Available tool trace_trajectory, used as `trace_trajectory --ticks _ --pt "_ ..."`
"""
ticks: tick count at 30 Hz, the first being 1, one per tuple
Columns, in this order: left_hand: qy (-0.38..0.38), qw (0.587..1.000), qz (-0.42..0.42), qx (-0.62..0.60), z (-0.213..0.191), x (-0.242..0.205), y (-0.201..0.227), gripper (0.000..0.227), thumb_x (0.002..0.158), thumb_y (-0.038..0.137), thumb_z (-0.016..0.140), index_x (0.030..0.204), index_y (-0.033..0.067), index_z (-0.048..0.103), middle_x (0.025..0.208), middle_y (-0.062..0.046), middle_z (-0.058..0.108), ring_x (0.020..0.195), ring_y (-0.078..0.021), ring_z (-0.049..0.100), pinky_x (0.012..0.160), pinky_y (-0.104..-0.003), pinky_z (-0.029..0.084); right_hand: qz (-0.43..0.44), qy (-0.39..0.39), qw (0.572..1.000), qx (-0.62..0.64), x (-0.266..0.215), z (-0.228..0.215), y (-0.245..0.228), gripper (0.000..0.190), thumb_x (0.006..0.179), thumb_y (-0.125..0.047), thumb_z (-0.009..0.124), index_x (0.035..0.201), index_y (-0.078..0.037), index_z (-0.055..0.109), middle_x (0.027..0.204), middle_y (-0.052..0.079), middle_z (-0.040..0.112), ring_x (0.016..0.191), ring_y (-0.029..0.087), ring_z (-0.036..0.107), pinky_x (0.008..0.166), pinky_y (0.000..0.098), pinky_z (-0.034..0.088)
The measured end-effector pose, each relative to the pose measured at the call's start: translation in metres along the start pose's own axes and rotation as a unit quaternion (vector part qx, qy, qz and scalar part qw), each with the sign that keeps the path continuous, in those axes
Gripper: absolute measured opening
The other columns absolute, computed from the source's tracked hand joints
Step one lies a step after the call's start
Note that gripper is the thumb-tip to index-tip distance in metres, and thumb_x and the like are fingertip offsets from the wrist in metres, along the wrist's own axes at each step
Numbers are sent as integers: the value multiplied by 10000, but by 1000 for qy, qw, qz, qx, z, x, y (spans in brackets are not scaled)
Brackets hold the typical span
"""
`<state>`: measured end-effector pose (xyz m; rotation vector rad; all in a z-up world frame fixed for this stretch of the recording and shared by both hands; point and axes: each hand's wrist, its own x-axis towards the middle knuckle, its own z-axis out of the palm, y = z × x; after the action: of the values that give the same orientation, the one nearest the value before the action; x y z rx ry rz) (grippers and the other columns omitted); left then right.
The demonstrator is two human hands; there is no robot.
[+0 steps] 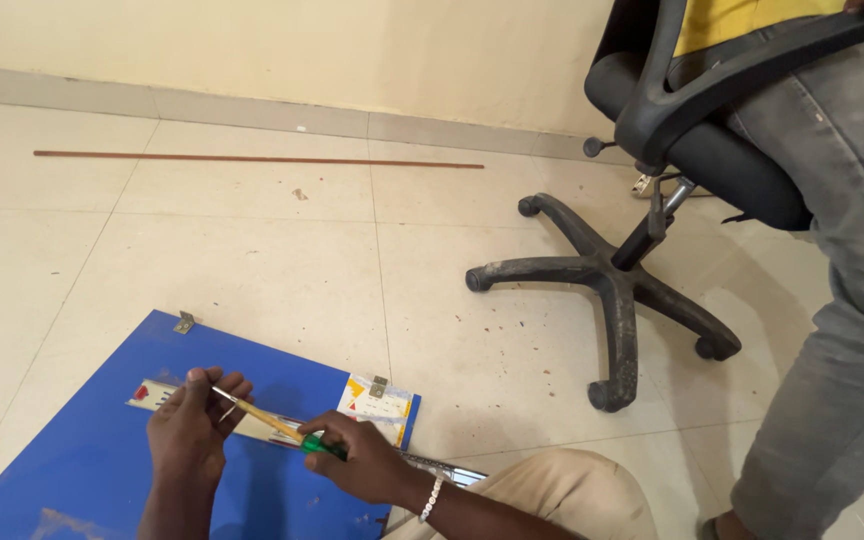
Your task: The person positions a metal drawer slide against a blue wooden board, uses a screwdriver to check alignment or screw placement, and handles the slide while sitting on the floor.
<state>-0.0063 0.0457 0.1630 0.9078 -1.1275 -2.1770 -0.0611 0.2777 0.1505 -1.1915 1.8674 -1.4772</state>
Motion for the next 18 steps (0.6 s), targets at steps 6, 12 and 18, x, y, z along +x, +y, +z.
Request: trace_trajectory --ticks 6,12,18 --pt "61 995 71 -27 -42 45 2 324 1118 241 476 1202 -50 590 1079 -170 687 963 -293 712 841 -415 605 205 12 873 442 5 5 22 329 1008 -218 610 1310 -106 543 792 60 663 432 67 482 376 216 371" --pt "-20 993 110 -30 -64 79 -39 258 1112 78 480 1205 -154 544 985 -190 635 855 -284 665 762 -411 585 296 176 735 584 13 -45 16 295 987 -218 683 1164 -97 480 775 68 624 461 95 507 365 209 376" --pt "22 997 79 7 -71 61 -19 286 1038 47 498 1296 -48 577 941 -166 669 831 -273 660 743 -399 573 76 69 872 479 4 -57 -31 445 941 -128 720 1337 -67 527 778 -40 589 520 29 458 450 200 379"
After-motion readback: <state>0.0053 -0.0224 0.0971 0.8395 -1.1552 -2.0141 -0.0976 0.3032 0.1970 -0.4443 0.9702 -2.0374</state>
